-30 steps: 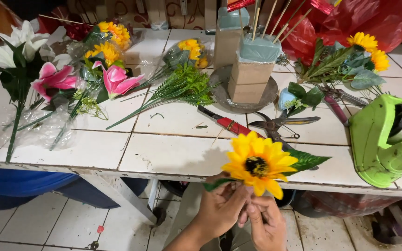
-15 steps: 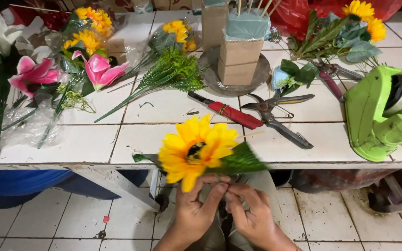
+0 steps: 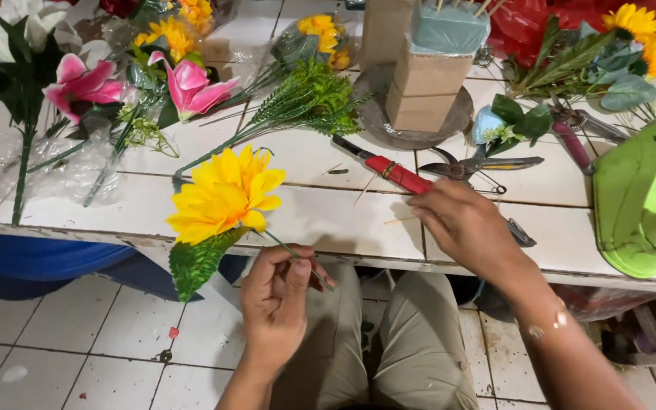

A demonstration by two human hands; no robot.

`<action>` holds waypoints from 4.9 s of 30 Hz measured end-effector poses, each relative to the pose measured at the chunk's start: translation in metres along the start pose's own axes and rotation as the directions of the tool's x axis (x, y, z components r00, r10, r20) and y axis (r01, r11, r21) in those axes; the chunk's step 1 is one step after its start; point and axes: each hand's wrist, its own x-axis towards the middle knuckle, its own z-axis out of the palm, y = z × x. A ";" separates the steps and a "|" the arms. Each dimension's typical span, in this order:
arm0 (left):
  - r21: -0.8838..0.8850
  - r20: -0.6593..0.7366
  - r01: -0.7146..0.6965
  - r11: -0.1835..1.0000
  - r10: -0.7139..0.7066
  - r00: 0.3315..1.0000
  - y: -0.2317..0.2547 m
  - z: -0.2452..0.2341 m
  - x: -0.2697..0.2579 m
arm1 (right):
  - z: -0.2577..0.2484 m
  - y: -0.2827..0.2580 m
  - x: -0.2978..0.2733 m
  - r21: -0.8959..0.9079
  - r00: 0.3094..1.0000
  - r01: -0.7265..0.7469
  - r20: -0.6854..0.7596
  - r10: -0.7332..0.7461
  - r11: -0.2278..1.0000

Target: The person arranges artificial flowers into a floral foam block. They attach a leaf to a sunflower stem, insert a wooden stick into the stem for support, and place the flower into the foam. The person then picks up and arranges additional yellow flowers into the arrangement.

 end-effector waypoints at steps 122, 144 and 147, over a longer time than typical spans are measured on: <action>0.199 0.414 0.068 0.978 -0.147 0.899 0.036 0.058 0.008 | 0.003 -0.096 -0.052 0.617 0.880 -0.252 -0.175 0.442 0.746; -0.020 0.293 -0.041 0.999 0.045 0.955 0.003 0.039 0.007 | 0.003 -0.064 -0.081 0.905 0.722 -0.214 -0.107 0.683 0.368; 0.075 0.195 0.068 0.995 -0.082 0.977 -0.016 0.031 0.001 | -0.013 -0.046 -0.117 0.812 0.636 -0.290 -0.232 0.736 0.506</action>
